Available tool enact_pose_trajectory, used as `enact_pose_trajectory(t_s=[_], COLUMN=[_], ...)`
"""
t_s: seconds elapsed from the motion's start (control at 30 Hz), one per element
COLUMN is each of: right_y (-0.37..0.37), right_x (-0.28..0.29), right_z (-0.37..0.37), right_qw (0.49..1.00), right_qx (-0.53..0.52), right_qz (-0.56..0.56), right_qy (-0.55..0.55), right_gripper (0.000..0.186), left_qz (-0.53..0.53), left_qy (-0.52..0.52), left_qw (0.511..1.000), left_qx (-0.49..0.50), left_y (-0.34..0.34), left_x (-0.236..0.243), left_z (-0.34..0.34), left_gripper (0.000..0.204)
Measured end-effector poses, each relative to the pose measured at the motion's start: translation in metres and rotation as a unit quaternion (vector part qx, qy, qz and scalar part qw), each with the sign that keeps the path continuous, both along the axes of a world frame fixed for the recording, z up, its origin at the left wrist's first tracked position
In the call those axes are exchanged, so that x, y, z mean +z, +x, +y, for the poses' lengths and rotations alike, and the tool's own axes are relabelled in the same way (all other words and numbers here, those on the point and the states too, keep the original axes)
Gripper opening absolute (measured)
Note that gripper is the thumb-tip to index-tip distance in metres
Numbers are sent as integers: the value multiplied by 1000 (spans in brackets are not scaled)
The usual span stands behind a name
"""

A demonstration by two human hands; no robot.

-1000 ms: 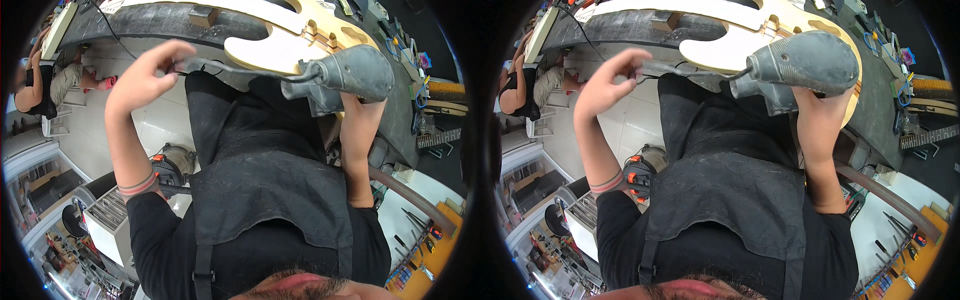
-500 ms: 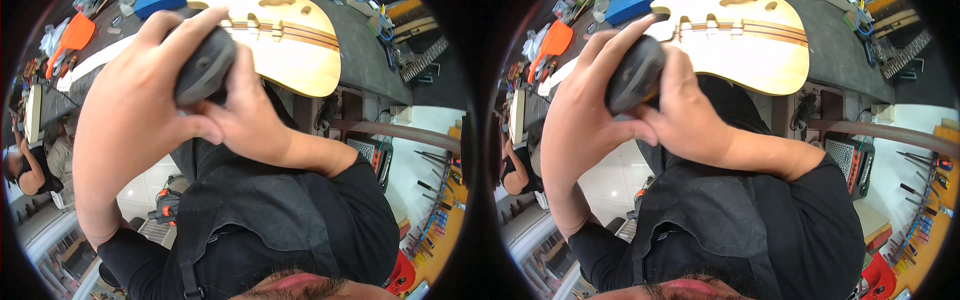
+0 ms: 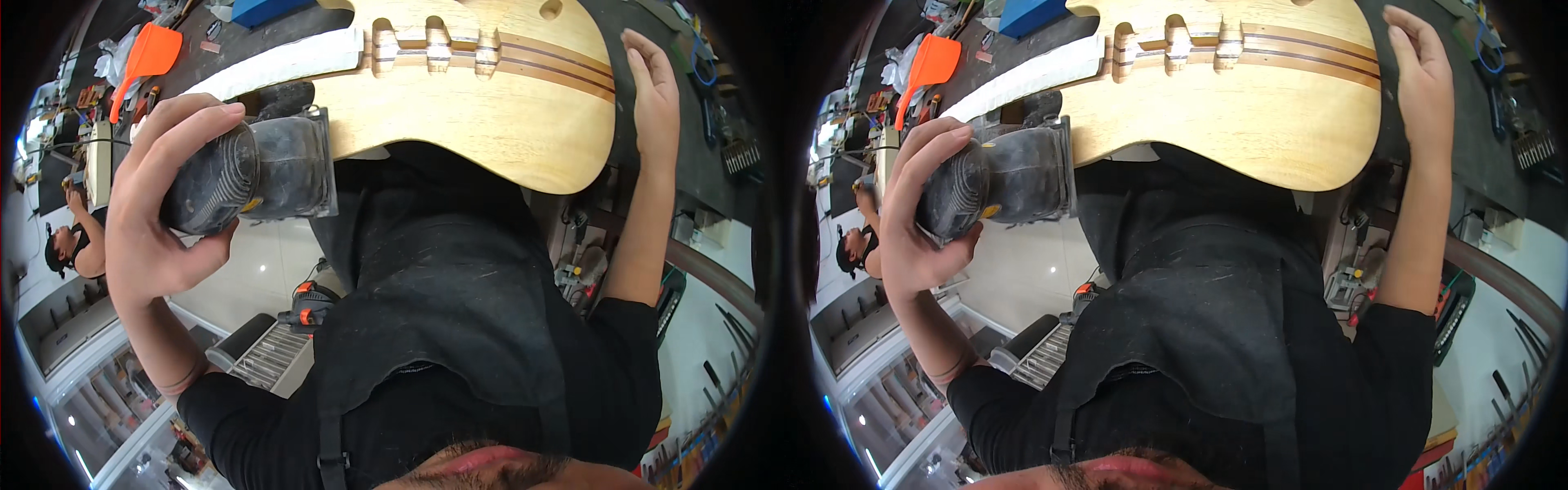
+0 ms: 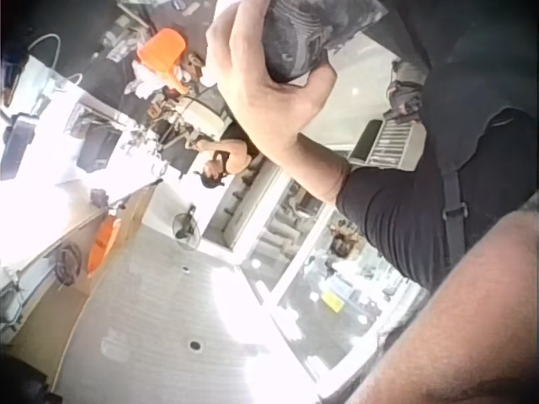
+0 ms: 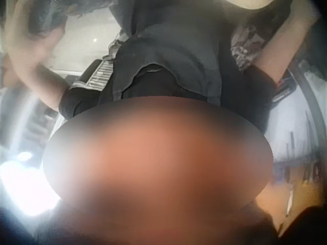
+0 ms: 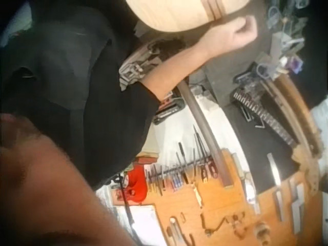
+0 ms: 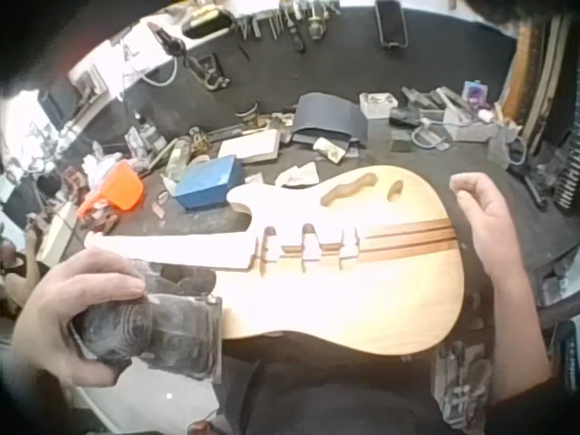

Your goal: The person uses a handheld orbital sander to smooth the surface of a wooden guitar body, then applies a liquid from a small bottle to the recessed pick-up areas.

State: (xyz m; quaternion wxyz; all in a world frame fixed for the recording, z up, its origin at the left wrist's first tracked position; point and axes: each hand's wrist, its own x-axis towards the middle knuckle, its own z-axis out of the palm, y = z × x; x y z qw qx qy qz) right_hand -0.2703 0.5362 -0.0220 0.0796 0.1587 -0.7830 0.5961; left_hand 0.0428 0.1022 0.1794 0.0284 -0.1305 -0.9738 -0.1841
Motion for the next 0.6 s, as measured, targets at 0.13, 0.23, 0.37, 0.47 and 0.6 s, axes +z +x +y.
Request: enact_pose_trajectory(t_s=[0.13, 0.23, 0.37, 0.47, 0.6], right_y=[-26, -29, -25, -21, -18], right_x=[-38, -51, -52, -48, -42], right_z=[20, 17, 12, 9, 5], right_qw=[996, 991, 986, 979, 966], right_qx=[22, 63, 78, 71, 75], right_qz=[-12, -40, 6, 52, 100], right_qy=[83, 110, 146, 184, 228], right_gripper=[39, 45, 49, 52, 52], left_qz=[-3, -2, -12, -10, -19], left_qy=[-12, -25, -28, -31, -50], left_qw=[1000, 1000, 999, 999, 999], left_qx=[17, 17, 16, 14, 7], left_y=[-12, -20, -25, -32, -39], left_x=[-5, -9, -13, -15, -14], left_z=[4, 4, 5, 9, 15], left_gripper=[88, 88, 88, 87, 85])
